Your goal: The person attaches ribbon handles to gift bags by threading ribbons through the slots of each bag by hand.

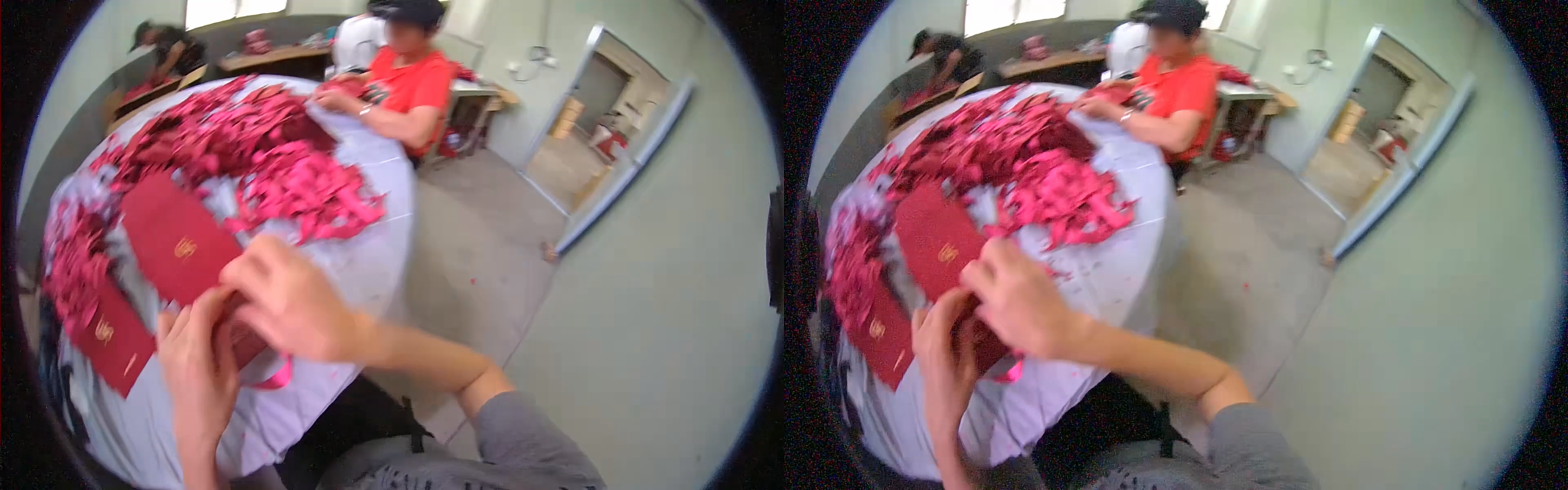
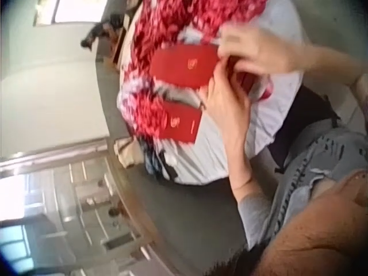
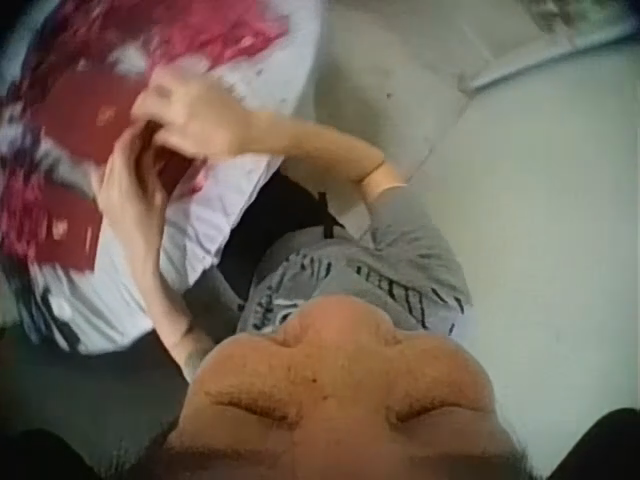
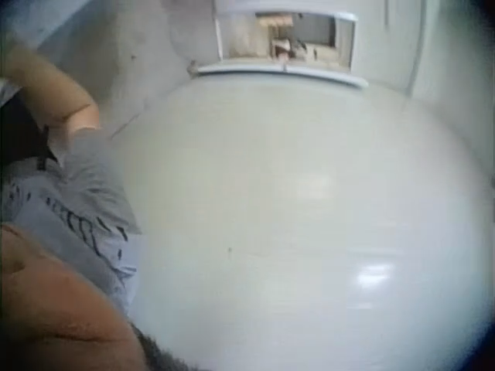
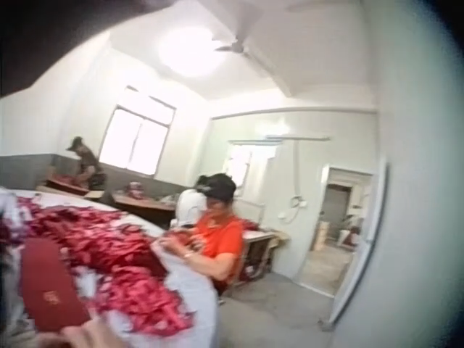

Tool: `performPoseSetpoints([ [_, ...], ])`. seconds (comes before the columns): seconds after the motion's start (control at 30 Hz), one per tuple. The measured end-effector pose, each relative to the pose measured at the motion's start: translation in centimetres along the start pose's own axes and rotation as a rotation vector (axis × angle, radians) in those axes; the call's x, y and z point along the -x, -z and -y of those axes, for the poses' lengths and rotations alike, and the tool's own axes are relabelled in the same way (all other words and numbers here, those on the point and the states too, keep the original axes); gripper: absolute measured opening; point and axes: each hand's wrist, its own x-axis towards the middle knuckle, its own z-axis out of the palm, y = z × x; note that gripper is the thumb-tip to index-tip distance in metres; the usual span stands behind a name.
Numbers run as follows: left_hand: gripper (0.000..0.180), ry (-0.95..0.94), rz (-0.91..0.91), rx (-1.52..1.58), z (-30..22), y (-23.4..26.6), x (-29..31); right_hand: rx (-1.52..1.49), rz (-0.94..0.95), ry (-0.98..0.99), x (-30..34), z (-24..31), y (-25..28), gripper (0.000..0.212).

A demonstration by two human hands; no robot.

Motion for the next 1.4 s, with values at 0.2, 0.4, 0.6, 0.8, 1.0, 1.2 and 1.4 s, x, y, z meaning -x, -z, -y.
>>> performPoseSetpoints([
  [0.2, 0.026, 0.015, -0.099, 0.038, 0.5, -1.0, 0.2, -0.055, 0.333, 0.104, -2.6, -1.7, 2.1, 0.014],
  [0.4, 0.031, 0.065, -0.024, 0.058, 0.9, -0.7, 0.7, -0.314, 0.929, -0.203, -7.2, -3.4, 2.3, 0.022],
  [0.6, 0.029, 0.061, -0.014, 0.020, 0.7, -0.7, 0.4, -0.062, 1.180, -0.235, -11.0, -1.6, 2.4, 0.025],
  [0.8, 0.023, 0.063, 0.030, 0.008, 0.7, -0.3, 0.1, -0.079, 1.043, -0.268, -9.9, -2.1, 0.7, 0.025],
  [1.0, 0.020, 0.053, 0.024, 0.011, 0.1, -0.5, 0.0, -0.640, 0.534, -0.430, -8.4, -5.5, 0.6, 0.018],
  [1.2, 0.015, 0.119, 0.082, 0.072, 0.3, 0.3, -0.1, -0.898, 0.284, -0.545, -8.9, -6.7, -0.1, 0.018],
  [1.4, 0.036, 0.087, 0.230, 0.071, -0.3, 1.3, -0.8, -1.356, 0.045, -0.567, -8.0, -9.4, -0.6, 0.027],
])
